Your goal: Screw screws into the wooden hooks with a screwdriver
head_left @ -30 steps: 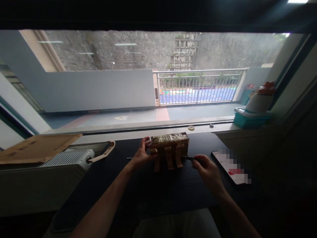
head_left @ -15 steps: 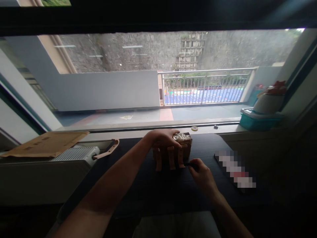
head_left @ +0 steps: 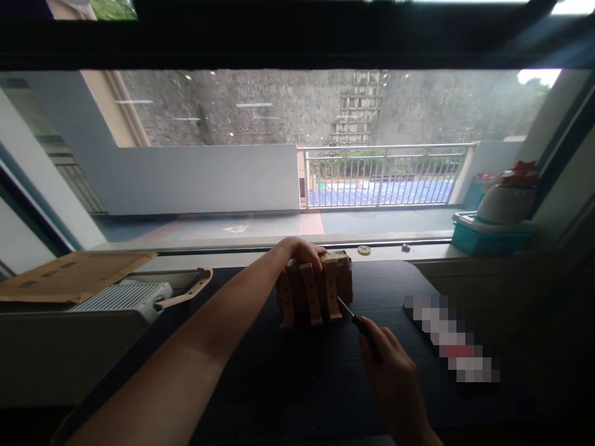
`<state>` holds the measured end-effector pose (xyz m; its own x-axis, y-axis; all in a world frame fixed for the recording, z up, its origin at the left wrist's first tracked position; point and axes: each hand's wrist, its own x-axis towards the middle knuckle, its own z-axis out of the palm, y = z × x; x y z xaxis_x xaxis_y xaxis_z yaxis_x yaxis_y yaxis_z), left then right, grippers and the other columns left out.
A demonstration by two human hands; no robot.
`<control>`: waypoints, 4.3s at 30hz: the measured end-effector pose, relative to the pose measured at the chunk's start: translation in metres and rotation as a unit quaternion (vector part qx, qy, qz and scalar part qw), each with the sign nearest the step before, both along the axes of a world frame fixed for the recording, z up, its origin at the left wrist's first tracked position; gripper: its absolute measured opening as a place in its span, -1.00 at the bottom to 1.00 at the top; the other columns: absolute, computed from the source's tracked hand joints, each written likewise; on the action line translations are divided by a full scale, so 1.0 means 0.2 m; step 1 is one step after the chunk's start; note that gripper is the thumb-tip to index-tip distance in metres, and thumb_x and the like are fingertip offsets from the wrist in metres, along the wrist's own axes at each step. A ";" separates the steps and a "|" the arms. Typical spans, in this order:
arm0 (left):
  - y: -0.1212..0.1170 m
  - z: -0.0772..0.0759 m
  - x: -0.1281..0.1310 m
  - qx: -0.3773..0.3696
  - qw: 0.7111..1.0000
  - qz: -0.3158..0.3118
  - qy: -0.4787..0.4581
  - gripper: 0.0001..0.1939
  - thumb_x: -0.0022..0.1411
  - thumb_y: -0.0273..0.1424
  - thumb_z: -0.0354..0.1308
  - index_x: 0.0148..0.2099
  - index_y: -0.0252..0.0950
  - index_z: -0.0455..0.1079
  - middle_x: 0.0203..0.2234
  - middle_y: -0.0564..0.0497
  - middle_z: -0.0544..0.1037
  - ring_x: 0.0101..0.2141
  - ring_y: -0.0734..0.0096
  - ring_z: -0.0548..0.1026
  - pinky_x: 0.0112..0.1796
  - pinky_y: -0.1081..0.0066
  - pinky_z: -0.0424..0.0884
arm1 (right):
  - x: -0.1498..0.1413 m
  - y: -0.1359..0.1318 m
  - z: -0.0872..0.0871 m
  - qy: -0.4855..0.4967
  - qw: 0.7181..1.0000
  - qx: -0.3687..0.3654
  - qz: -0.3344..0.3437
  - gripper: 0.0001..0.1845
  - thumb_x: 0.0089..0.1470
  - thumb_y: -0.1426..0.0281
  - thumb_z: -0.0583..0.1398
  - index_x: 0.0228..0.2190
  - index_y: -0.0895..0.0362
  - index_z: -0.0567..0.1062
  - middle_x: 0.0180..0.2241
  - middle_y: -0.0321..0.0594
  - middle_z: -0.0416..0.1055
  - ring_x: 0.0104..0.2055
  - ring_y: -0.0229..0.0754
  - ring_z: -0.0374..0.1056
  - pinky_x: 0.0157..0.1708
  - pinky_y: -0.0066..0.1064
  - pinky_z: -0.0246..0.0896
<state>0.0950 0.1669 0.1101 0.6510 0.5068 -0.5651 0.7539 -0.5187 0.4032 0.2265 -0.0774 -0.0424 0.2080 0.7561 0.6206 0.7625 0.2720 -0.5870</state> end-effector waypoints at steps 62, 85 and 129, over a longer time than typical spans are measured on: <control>-0.24 -0.05 0.06 0.180 0.983 0.005 -0.028 -0.26 -0.22 -0.21 0.29 0.04 -0.25 0.15 -0.02 -0.09 0.41 -0.09 0.11 0.39 -0.15 0.33 0.40 | 0.04 0.15 0.13 -0.297 0.950 -0.077 -0.055 -0.52 0.06 0.62 0.03 0.03 0.17 0.37 -0.41 -0.17 0.47 -0.43 -0.15 0.38 -0.52 -0.38 0.16; -0.25 -0.06 0.04 0.165 0.986 0.028 -0.027 -0.22 -0.22 -0.19 0.28 0.06 -0.27 0.10 -0.06 -0.10 0.41 -0.15 0.14 0.43 -0.25 0.36 0.43 | 0.00 0.20 0.21 -0.352 0.924 -0.134 -0.061 -0.52 0.05 0.62 -0.01 -0.01 0.14 0.39 -0.47 -0.17 0.47 -0.48 -0.14 0.40 -0.57 -0.42 0.01; -0.21 -0.09 0.04 0.174 0.983 0.022 -0.046 -0.23 -0.24 -0.21 0.29 0.06 -0.27 0.16 -0.01 -0.12 0.40 -0.07 0.07 0.41 -0.21 0.37 0.44 | 0.11 0.19 0.21 0.168 0.966 -0.181 0.074 -0.63 0.00 0.33 0.08 -0.13 0.13 0.41 -0.44 -0.26 0.44 -0.55 -0.28 0.27 -0.53 -0.43 0.15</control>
